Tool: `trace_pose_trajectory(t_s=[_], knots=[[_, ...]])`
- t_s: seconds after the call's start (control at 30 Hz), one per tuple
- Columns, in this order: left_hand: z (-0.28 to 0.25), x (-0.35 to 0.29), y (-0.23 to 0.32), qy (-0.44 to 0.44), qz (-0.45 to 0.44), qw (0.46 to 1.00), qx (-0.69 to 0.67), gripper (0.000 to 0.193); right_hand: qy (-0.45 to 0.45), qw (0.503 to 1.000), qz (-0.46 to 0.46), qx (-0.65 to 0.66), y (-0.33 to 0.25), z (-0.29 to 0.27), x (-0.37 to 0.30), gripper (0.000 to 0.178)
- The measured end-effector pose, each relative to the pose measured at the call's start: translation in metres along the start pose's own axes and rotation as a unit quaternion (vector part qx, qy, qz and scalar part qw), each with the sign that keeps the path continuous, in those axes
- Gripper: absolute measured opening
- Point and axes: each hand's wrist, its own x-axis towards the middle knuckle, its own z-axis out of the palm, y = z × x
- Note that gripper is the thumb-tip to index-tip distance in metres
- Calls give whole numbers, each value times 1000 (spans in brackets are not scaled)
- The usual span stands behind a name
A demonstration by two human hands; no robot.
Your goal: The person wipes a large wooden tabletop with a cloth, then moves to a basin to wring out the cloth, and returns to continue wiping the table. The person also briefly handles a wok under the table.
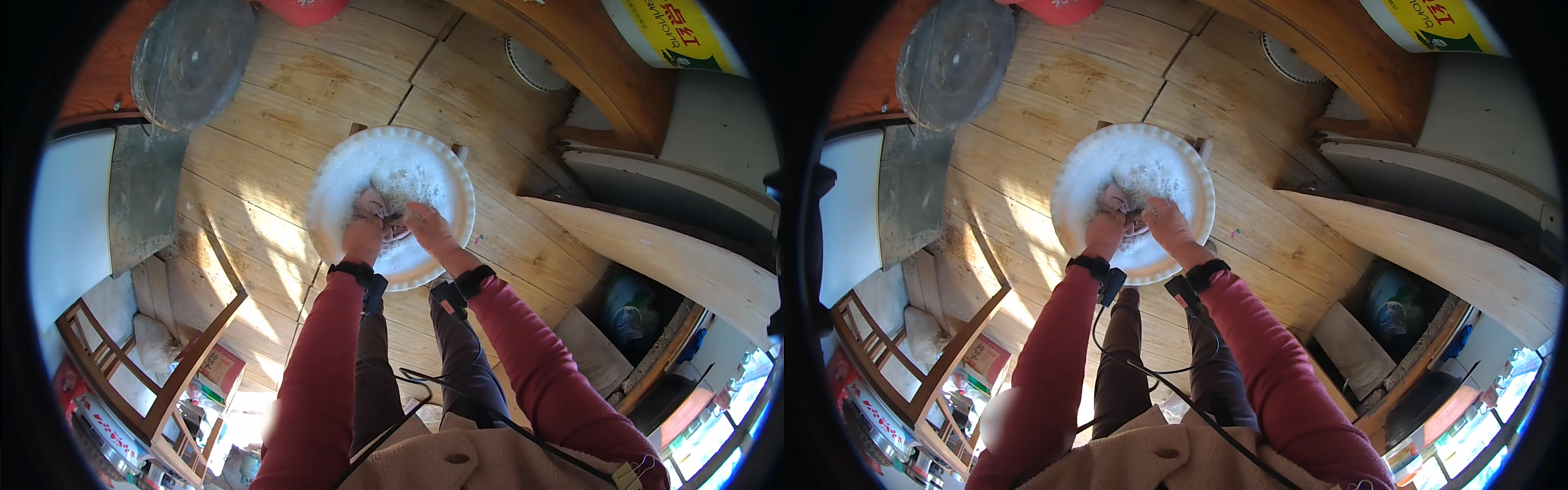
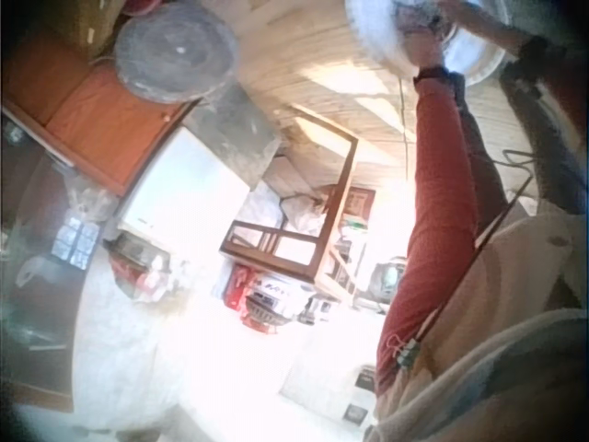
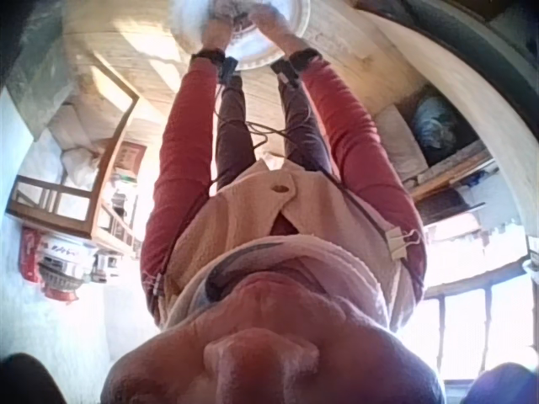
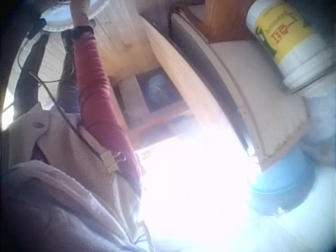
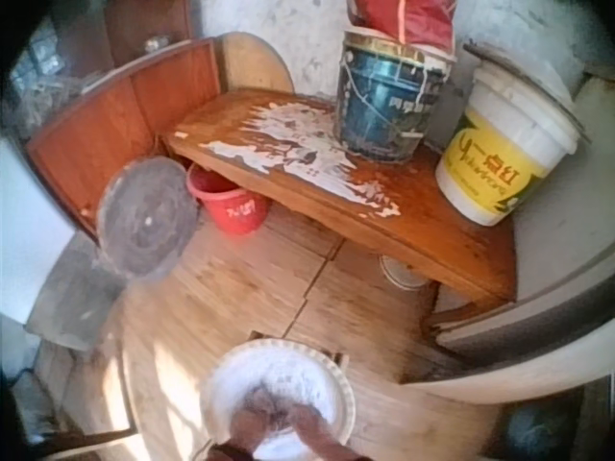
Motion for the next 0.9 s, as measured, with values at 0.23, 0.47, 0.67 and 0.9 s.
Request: trace_pose_trajectory(t_s=[0.23,0.47,0.67,0.9], knots=[[4,-23,-2,-140,-54,818,-556,42,-15,945,203,255,-3,20,5,57],[5,-54,-7,-241,54,661,-708,46,23,930,54,362,-28,17,-23,48],[13,-60,5,-350,76,590,-723,43,111,982,-152,7,-62,24,-51,31],[8,-91,33,-241,22,710,-661,56,82,967,-157,183,-65,20,-32,52]])
